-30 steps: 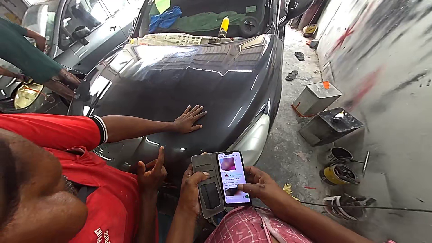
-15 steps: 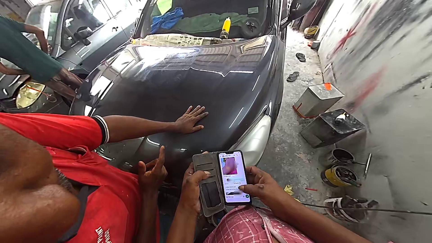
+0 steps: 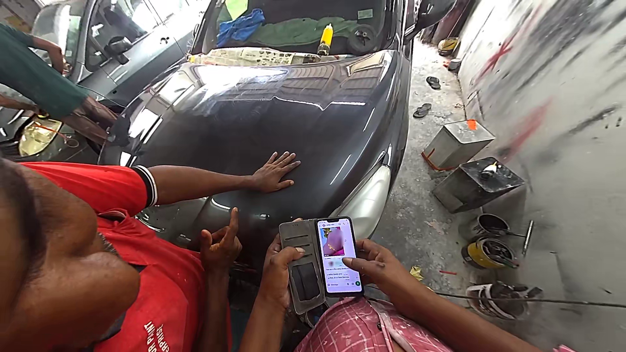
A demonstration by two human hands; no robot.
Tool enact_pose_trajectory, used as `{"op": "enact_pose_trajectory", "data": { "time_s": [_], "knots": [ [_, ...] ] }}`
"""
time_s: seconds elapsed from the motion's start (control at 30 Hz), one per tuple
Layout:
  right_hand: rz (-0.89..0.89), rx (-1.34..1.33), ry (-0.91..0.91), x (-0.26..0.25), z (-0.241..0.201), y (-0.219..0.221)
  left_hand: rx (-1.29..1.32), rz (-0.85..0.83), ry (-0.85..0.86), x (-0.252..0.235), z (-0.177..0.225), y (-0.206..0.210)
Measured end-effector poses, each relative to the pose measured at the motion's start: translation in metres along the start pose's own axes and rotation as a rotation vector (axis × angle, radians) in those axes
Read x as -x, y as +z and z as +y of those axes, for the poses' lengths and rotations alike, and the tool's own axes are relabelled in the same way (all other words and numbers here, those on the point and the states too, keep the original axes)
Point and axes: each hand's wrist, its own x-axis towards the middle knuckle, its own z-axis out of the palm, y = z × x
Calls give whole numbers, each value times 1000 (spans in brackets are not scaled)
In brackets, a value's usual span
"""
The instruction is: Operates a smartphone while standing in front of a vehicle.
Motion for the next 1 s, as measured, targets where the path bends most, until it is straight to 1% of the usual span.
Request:
{"op": "enact_pose_trajectory", "data": {
  "time_s": [0.17,0.47,0.6,0.7,0.73,0.77,0.8,0.83,0.87,1.0],
  "knots": [
    [117,78,34,-6,-2,5,1,-37,10,2,-4,-1],
    [203,129,61,-12,3,9,-10,-76,37,7,-8,-2],
    [201,112,47,-12,5,9,-19,-53,42,5,-9,-6],
    [120,36,14,-7,4,6,-15,-32,29,3,-6,-8],
    [112,4,22,-2,-6,13,-14,-26,24,3,-5,-8],
    [179,-25,47,10,-27,33,-11,-16,15,3,-3,-7],
    [336,-50,76,24,-55,65,-5,-1,10,3,-1,-7],
    [427,-67,72,32,-74,87,-2,6,10,2,-1,-6],
    [456,-74,60,38,-83,97,-3,2,14,1,-1,-7],
    [423,-40,45,47,-97,104,8,-20,25,0,-1,-6]
  ]
}}
